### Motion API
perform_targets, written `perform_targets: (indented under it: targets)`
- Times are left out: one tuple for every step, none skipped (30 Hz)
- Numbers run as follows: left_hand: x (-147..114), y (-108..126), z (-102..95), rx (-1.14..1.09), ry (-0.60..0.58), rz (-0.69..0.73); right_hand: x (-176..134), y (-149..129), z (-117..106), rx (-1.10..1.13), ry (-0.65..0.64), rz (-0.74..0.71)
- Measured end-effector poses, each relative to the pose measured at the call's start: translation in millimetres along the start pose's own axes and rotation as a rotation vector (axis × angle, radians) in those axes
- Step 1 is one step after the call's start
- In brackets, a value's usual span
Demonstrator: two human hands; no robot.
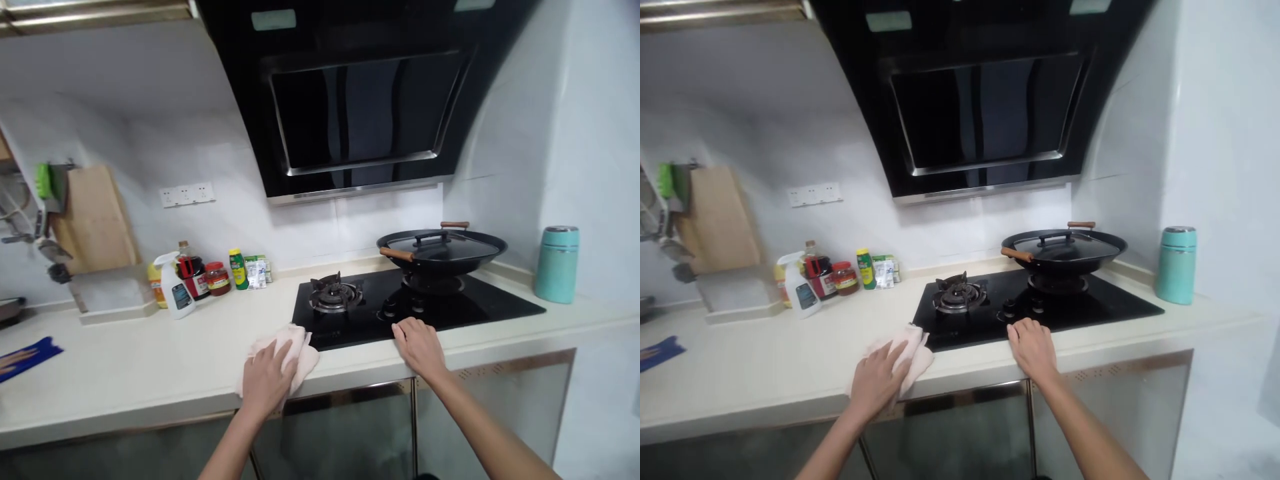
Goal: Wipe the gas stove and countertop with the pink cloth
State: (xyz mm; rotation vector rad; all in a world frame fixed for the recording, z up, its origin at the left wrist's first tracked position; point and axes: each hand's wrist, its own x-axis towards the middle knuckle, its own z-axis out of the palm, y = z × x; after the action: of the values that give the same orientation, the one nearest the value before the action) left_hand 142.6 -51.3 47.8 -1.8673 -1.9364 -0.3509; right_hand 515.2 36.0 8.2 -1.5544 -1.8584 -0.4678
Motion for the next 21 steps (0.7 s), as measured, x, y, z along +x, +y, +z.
perform_targets:
  targets:
    - [-2, 8, 1.1, -0.007, 0.024, 0.032, 0, 0, 0, 0.016, 0.003, 0.006]
    - [-2, 16, 2.6, -0.027, 0.044, 0.068, 0, 0, -1, 0.04, 0.001, 0.004]
    - [0, 26, 4.6, -0.055, 0.059, 0.112, 0, 1, -1, 0.072, -0.006, -0.008]
    - [2, 38, 6.9, -0.088, 0.07, 0.163, 0, 4, -2, 0.11, -0.016, -0.025]
    - [6, 50, 9.3, -0.121, 0.073, 0.218, 0, 9, -3, 0.143, -0.024, -0.041]
    - [11, 64, 11.5, -0.154, 0.066, 0.273, 0, 17, -5, 0.162, -0.026, -0.05]
    - [18, 80, 13.0, -0.185, 0.046, 0.322, 0, 27, -7, 0.16, -0.018, -0.044]
    - [25, 96, 13.6, -0.212, 0.012, 0.363, 0, 40, -9, 0.136, -0.003, -0.018]
    - [35, 112, 13.3, -0.237, -0.032, 0.389, 0, 55, -11, 0.095, 0.016, 0.028]
    - [45, 128, 12.1, -0.261, -0.085, 0.404, 0, 72, -13, 0.048, 0.031, 0.088]
    - [56, 143, 10.6, -0.28, -0.142, 0.406, -1, 90, -16, 0.007, 0.033, 0.157]
    - [69, 157, 9.0, -0.294, -0.193, 0.398, -1, 107, -18, -0.018, 0.019, 0.232]
    - [81, 169, 7.9, -0.304, -0.232, 0.382, 0, 122, -19, -0.026, -0.008, 0.303]
    - [94, 180, 7.6, -0.309, -0.258, 0.364, 0, 136, -20, -0.021, -0.042, 0.354]
    - [106, 189, 8.1, -0.311, -0.269, 0.346, 0, 146, -19, -0.01, -0.074, 0.384]
    - [118, 196, 9.6, -0.312, -0.27, 0.33, 1, 153, -18, 0.001, -0.099, 0.395]
    - [128, 202, 11.8, -0.313, -0.261, 0.317, 2, 156, -17, 0.007, -0.11, 0.399]
    - [138, 207, 14.5, -0.313, -0.252, 0.308, 3, 156, -15, 0.008, -0.111, 0.406]
    - [146, 212, 17.6, -0.311, -0.243, 0.297, 4, 153, -13, 0.003, -0.112, 0.422]
    - [153, 216, 20.6, -0.307, -0.237, 0.283, 7, 149, -12, -0.007, -0.118, 0.453]
    - [159, 220, 23.4, -0.302, -0.232, 0.269, 9, 144, -10, -0.02, -0.134, 0.487]
